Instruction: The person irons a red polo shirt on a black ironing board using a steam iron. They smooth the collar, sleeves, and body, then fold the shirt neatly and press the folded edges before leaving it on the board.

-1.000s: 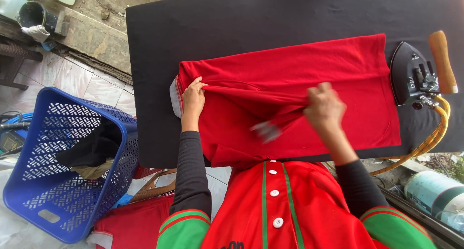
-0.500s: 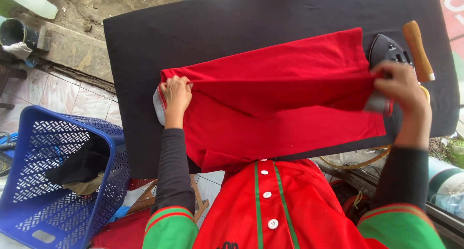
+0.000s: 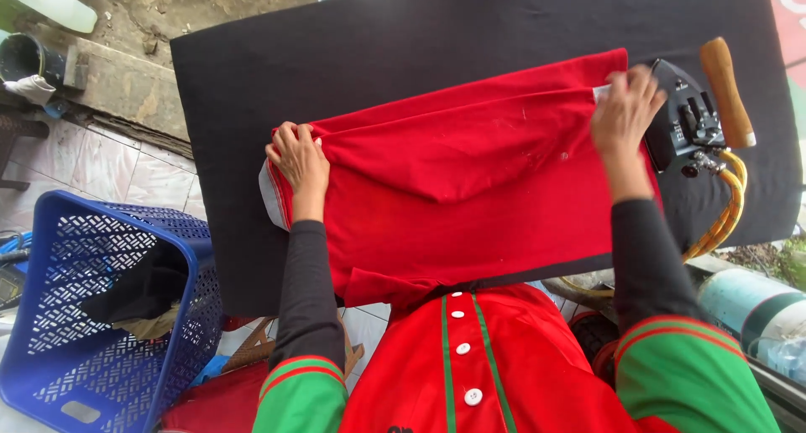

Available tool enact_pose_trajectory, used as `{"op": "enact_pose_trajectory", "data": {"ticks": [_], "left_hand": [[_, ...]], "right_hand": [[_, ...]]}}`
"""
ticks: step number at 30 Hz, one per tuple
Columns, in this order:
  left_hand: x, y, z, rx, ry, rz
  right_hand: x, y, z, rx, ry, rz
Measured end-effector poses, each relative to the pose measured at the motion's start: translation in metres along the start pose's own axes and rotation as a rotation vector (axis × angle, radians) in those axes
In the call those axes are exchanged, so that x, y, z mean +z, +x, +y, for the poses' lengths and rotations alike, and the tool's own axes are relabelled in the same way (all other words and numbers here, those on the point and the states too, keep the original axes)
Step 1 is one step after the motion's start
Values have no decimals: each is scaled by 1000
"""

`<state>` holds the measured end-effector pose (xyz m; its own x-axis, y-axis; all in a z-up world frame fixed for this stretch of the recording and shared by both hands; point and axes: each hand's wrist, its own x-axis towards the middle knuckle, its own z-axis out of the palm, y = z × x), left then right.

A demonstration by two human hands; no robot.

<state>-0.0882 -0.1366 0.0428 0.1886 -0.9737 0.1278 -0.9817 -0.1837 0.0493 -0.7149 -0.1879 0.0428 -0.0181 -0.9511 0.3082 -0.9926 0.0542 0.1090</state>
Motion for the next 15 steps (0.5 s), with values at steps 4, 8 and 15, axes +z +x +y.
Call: {"op": "enact_pose_trajectory", "data": {"ticks": [4, 8, 15], "left_hand": [[-29, -48, -5, -170, -178, 184], [-68, -126, -38, -396, -271, 419], [2, -252, -78, -754, -761, 204]], "right_hand": [[-35, -90, -39, -108, 183, 27], [-31, -181, -7, 190, 180, -68], [-35, -229, 73, 419, 111, -125]]}}
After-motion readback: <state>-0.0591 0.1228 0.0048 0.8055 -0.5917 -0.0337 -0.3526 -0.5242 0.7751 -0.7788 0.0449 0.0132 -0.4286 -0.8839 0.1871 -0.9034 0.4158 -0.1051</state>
